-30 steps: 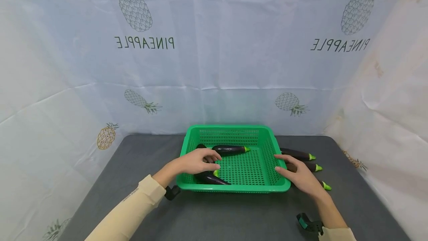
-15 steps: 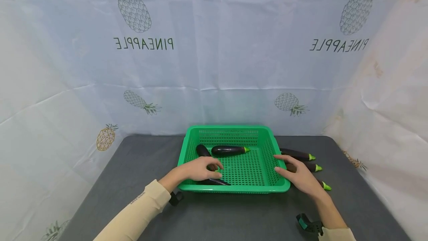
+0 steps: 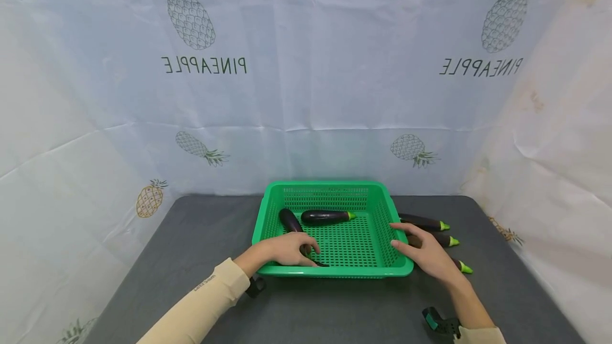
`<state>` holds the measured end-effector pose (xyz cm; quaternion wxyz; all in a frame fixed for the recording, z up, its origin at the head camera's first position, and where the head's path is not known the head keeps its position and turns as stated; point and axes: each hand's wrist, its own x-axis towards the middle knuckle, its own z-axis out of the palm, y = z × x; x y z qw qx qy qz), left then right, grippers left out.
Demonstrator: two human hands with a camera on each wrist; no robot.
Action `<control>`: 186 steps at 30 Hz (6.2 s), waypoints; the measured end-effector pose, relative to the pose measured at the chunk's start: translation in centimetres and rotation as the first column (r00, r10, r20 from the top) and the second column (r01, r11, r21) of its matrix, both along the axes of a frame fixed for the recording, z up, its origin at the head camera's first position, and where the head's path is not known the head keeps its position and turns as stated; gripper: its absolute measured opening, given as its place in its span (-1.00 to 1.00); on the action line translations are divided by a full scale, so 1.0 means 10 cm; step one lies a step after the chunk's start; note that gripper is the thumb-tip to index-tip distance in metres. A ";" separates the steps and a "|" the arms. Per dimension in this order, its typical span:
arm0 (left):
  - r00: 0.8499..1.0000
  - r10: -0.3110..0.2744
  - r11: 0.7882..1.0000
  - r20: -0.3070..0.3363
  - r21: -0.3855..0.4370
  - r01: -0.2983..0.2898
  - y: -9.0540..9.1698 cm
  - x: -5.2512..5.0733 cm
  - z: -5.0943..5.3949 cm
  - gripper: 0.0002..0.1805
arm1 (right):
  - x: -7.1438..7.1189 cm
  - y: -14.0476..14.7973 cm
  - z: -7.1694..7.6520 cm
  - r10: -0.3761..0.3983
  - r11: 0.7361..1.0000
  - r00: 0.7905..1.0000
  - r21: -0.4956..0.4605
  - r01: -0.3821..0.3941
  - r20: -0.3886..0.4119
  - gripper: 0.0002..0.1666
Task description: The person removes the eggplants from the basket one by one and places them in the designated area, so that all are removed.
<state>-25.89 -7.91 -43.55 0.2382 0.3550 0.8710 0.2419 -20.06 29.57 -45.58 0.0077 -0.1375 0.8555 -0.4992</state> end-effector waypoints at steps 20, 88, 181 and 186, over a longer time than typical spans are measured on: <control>0.997 0.048 0.999 0.063 0.008 -0.049 -0.02 0.00 -0.02 -0.80 | 0.00 -0.01 -0.02 -0.002 1.000 1.000 -0.006 0.002 -0.017 -0.40; 0.916 0.360 0.892 -0.176 0.352 -0.283 -1.19 0.21 0.72 -0.70 | -0.01 -0.01 -0.03 -0.013 1.000 1.000 0.014 0.014 -0.013 -0.38; 0.689 0.616 0.775 -0.383 0.451 -0.442 -1.44 -0.18 0.07 -0.60 | -0.01 -0.02 -0.05 -0.005 1.000 0.999 0.026 0.006 -0.037 -0.39; 0.706 0.590 0.788 -0.390 0.468 -0.400 -1.33 -0.14 0.22 -0.57 | -0.01 -0.03 -0.05 -0.009 1.000 0.999 0.029 0.010 -0.034 -0.39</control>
